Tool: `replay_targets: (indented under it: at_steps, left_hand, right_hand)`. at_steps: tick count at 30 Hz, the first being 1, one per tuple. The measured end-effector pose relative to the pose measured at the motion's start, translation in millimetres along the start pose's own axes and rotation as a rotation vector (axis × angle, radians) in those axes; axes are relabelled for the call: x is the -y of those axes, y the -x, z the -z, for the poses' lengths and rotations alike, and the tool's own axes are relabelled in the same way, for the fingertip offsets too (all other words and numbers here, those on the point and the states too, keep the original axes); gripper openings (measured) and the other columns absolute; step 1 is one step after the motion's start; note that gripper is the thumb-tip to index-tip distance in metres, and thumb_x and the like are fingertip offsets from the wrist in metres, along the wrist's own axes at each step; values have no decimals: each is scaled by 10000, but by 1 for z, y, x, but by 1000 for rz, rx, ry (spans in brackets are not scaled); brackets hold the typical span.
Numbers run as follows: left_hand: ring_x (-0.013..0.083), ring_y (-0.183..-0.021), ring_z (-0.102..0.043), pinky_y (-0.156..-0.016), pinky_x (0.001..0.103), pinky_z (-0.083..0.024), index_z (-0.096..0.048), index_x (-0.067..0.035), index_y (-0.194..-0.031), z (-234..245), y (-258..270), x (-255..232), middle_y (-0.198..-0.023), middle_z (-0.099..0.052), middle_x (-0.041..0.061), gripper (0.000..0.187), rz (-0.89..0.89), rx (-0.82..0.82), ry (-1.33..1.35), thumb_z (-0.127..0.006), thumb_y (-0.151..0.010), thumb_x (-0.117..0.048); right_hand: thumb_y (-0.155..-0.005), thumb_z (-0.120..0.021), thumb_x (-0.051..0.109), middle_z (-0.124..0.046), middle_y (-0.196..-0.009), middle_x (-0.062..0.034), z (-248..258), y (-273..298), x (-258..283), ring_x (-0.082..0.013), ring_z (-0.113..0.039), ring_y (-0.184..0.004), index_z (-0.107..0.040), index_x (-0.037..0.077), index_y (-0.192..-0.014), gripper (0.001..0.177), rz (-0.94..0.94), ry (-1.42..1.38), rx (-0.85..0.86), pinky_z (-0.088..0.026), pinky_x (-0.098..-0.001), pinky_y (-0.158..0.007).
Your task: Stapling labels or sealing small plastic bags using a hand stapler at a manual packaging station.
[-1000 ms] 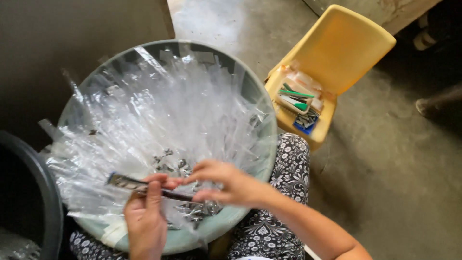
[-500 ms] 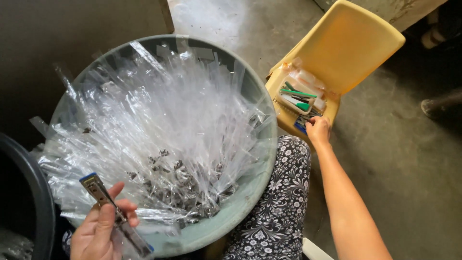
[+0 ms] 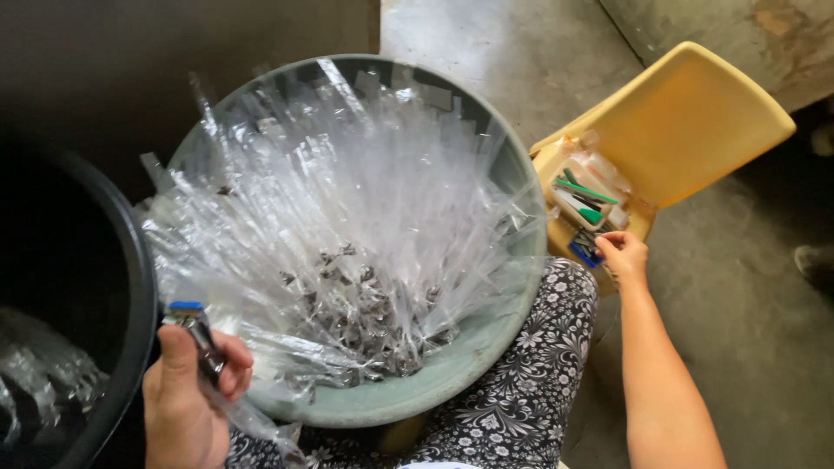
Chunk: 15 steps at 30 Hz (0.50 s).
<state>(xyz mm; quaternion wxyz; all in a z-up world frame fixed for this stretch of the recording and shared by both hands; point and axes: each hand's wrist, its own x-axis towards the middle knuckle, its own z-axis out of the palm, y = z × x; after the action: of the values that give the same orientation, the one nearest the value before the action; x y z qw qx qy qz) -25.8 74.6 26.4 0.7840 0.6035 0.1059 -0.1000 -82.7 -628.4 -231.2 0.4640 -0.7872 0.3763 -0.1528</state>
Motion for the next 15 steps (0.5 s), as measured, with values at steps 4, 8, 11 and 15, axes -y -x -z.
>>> replay_targets:
  at_steps: [4,8,11,15]
  left_hand:
    - [127,-514,-441,-496,255,-330,-669,40,-768,-11,4,-10,-572,-488,43,692,0,7,-70,-509,-1032,-579]
    - [106,-472,-426,-461,258,-318,-695,3,-728,-17,7,-2,-565,-527,29,684,-29,4,-158,-506,-980,-604]
    - [92,-498,-431,-466,251,-335,-682,-55,-707,-23,6,6,-591,-554,10,577,-4,60,-123,-545,-968,-552]
    - [73,-439,-324,-418,256,-236,-697,-36,-709,-41,8,6,-505,-419,-45,491,87,128,-135,-541,-972,-420]
  right_hand:
    - [-902,-759,162,-725,-899,-16,-2,3,20,-92,-649,-685,-666,94,-1086,218,-89,-176,-64,-486,-204,-579]
    - [-941,-720,119,-718,-889,-22,-2,12,77,-71,-629,-599,-569,115,-1141,251,-69,-462,-135,-484,-171,-493]
    - [-997,-704,103,-696,-874,-24,0,34,134,-95,-636,-645,-637,107,-1114,135,-73,-730,-43,-540,-184,-561]
    - [-1001,-690,59,-710,-996,-29,-22,114,251,-71,-677,-792,-669,56,-1193,193,49,-679,255,-597,-158,-722]
